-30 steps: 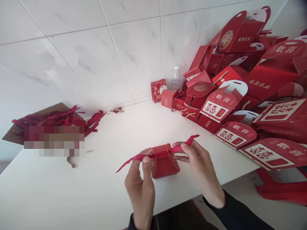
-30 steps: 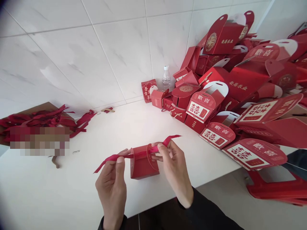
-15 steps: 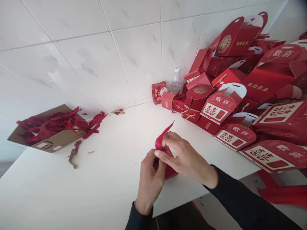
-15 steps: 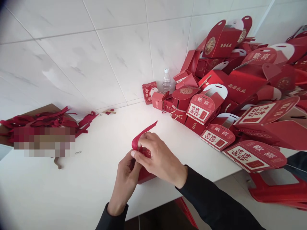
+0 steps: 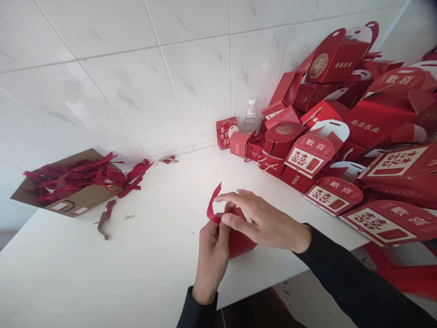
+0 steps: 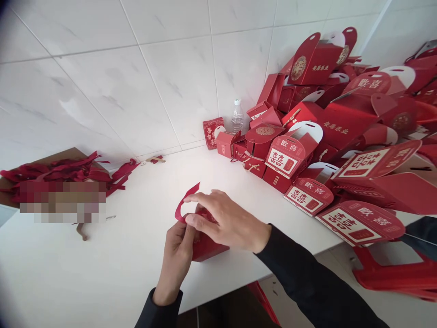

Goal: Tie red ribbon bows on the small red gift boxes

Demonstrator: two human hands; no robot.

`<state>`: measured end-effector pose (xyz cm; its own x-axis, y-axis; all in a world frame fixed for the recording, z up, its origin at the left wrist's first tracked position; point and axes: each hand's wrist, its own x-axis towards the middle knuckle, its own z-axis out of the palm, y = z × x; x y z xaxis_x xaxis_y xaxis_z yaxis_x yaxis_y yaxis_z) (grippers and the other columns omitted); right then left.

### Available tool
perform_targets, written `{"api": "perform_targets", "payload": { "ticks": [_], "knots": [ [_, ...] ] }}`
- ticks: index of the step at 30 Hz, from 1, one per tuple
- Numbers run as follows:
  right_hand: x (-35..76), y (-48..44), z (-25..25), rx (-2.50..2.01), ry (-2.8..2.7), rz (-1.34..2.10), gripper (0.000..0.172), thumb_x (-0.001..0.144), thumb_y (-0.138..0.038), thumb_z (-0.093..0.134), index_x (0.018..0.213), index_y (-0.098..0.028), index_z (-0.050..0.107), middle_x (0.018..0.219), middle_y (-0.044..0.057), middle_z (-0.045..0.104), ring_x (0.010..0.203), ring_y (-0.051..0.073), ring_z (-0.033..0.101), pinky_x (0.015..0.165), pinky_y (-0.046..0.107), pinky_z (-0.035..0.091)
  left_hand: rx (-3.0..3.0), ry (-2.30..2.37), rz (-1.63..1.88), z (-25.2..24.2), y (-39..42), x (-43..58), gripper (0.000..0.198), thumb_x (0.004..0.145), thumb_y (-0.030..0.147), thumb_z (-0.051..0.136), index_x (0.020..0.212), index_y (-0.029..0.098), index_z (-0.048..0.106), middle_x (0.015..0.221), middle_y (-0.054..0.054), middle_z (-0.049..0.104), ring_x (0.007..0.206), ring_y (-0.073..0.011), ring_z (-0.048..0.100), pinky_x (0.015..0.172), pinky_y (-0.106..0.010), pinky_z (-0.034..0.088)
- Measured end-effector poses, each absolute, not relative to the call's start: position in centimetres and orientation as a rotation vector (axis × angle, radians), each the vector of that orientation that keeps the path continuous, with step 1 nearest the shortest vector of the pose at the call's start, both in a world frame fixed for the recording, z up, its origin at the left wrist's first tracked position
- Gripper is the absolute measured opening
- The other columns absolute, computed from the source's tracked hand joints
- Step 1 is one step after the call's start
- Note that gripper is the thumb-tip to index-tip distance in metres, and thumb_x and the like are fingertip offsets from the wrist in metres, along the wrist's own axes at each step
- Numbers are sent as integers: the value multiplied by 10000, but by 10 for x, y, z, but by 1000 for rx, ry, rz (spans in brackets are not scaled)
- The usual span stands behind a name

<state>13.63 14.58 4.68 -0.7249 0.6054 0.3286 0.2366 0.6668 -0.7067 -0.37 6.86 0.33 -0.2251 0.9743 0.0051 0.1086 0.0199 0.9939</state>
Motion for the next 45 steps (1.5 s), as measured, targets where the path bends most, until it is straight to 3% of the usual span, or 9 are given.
{"api": "perform_targets", "payload": {
  "ticks": [2,5,8,10,14,19,27,37,45],
  "knots": [
    [142,152,51,-658,-2408,759,254,1011,-296,573,1238,-187,601,1046,69,690,1013,235,600,980,403,431,1123,1467,1309,5,70,-6,465,939,535,534,640,184,476,604,29,447,579,-103,382,536,-235,315],
    [149,155,56,-658,-2464,675,132,1009,-212,531,1054,-186,652,968,47,700,952,224,605,918,380,431,1080,1443,1311,10,72,-8,456,953,524,529,664,173,567,671,5,548,630,-111,462,589,-236,373],
    [155,149,59,-800,-2472,839,277,1029,-270,497,796,-199,628,731,-10,648,689,165,579,679,299,427,1083,1335,1305,14,73,-13,337,958,469,551,874,185,711,833,-33,678,785,-151,592,743,-260,473],
    [155,145,58,-931,-2412,928,352,1037,-312,469,726,-200,592,678,-13,602,599,147,529,561,279,370,1100,1281,1272,14,73,-17,267,929,423,610,984,194,738,901,-50,717,819,-170,632,790,-294,512],
    [150,144,47,-953,-2247,1068,248,1044,-304,429,918,-212,621,792,-1,647,665,157,569,606,273,415,1282,1490,1342,6,72,-22,149,882,269,660,983,217,756,936,-50,741,827,-183,678,756,-309,551],
    [143,152,31,-855,-2201,1307,217,1018,-234,468,1078,-219,675,889,14,706,801,177,642,739,296,468,1870,1739,1580,-8,70,-16,248,914,109,582,1036,263,733,998,-19,732,906,-144,695,796,-257,560],
    [142,156,29,-875,-2070,1455,141,978,-250,529,911,-189,637,840,-3,648,699,142,571,643,265,444,1902,1927,1639,-17,74,-14,34,906,182,652,925,207,638,890,-25,695,827,-149,678,709,-264,543],
    [137,150,29,-870,-1884,1337,117,1002,-283,522,941,-203,584,871,-2,628,778,147,590,672,253,448,1649,1869,1613,-21,69,-11,79,922,250,642,966,229,703,913,-33,737,854,-176,698,752,-297,554],
    [156,157,40,-926,-1968,1360,205,996,-411,541,988,-224,623,633,-65,395,550,118,359,514,242,301,1514,1817,1642,-21,56,-12,94,910,273,666,964,257,742,1028,-27,734,982,-187,686,845,-316,552]
  ]
}}
